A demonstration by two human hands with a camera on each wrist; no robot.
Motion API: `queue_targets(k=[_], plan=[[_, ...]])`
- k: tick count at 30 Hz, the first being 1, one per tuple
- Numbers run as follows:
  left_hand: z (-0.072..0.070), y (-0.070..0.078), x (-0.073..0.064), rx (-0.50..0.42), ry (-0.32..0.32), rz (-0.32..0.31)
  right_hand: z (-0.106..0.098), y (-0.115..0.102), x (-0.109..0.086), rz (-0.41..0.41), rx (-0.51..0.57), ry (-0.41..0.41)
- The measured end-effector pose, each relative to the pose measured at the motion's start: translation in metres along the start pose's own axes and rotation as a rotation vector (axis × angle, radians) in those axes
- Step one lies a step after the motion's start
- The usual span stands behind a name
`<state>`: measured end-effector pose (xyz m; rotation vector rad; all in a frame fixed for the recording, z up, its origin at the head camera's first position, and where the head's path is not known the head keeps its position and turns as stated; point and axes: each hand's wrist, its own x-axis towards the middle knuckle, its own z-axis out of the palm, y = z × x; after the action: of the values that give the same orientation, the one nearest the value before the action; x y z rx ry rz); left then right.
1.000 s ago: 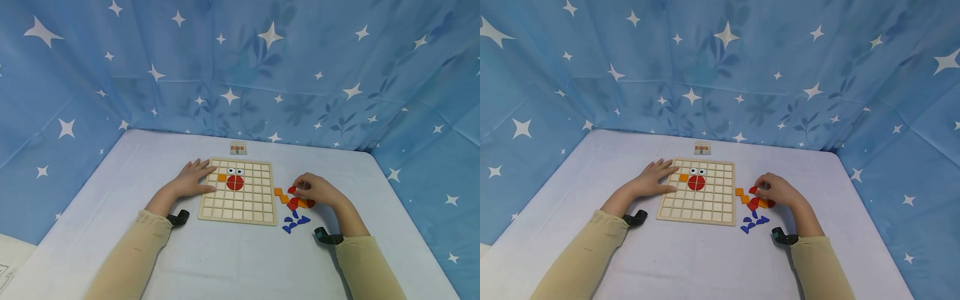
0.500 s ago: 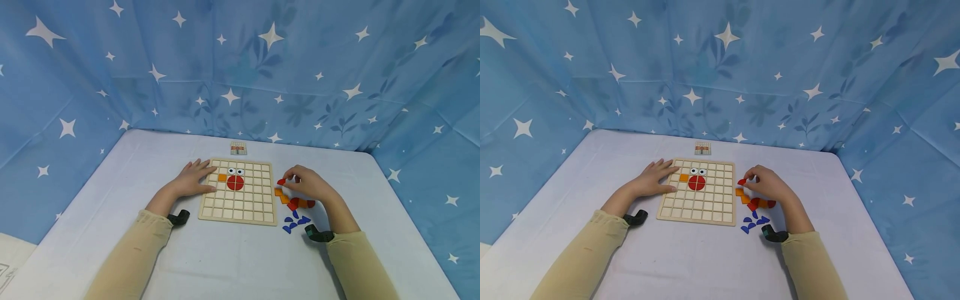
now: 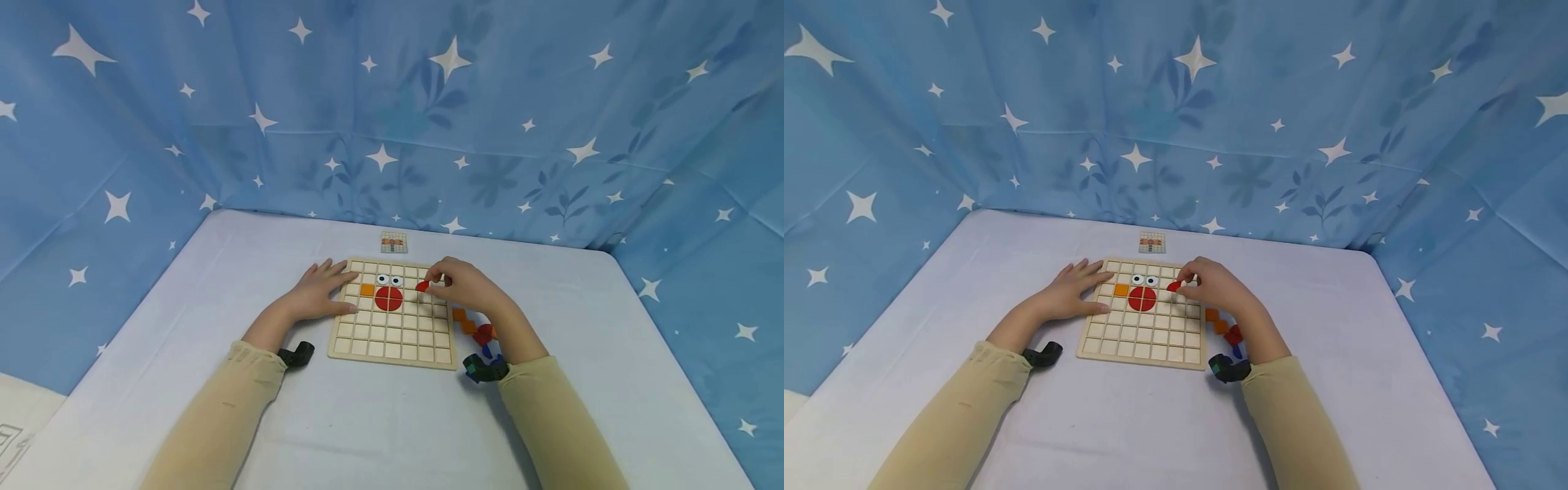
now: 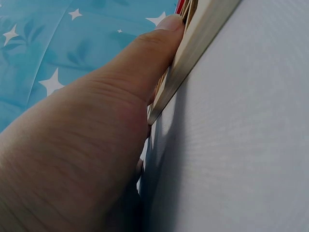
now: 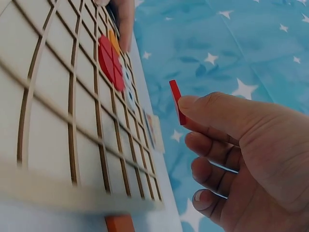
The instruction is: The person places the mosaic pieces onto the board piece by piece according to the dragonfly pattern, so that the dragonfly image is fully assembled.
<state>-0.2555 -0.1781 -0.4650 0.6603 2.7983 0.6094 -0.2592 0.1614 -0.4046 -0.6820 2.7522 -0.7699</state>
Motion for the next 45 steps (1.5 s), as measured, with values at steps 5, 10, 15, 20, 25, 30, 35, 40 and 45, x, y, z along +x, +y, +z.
queue_targets(k=[5, 10, 15, 20, 25, 30, 35, 40, 45], plan=[[0.002, -0.002, 0.002, 0.008, 0.007, 0.005, 0.008, -0.011, 0.011, -0.038, 0.026, -0.018], [0.003, -0.002, 0.003, 0.000, 0.014, 0.006, 0.019, -0.021, 0.024, -0.073, 0.039, -0.035], [0.003, -0.003, 0.003, -0.003, 0.009, 0.003, 0.032, -0.034, 0.037, -0.088, 0.032, -0.033], [0.003, -0.003, 0.002, -0.003, 0.005, 0.007, 0.045, -0.050, 0.049, -0.077, 0.008, -0.038], [0.001, -0.003, 0.002, 0.003, 0.006, 0.012, 0.057, -0.061, 0.058, -0.063, -0.005, -0.058], [0.001, -0.003, 0.001, -0.001, 0.004, 0.017, 0.066, -0.070, 0.066, -0.048, -0.027, -0.046], [0.001, -0.003, 0.002, -0.008, 0.005, 0.019, 0.071, -0.078, 0.071, -0.039, -0.039, -0.042], [0.001, -0.003, 0.002, -0.011, 0.003, 0.017, 0.077, -0.081, 0.074, -0.030, -0.064, -0.040], [0.001, -0.002, 0.002, -0.015, 0.002, 0.018, 0.081, -0.081, 0.076, -0.027, -0.099, -0.035]])
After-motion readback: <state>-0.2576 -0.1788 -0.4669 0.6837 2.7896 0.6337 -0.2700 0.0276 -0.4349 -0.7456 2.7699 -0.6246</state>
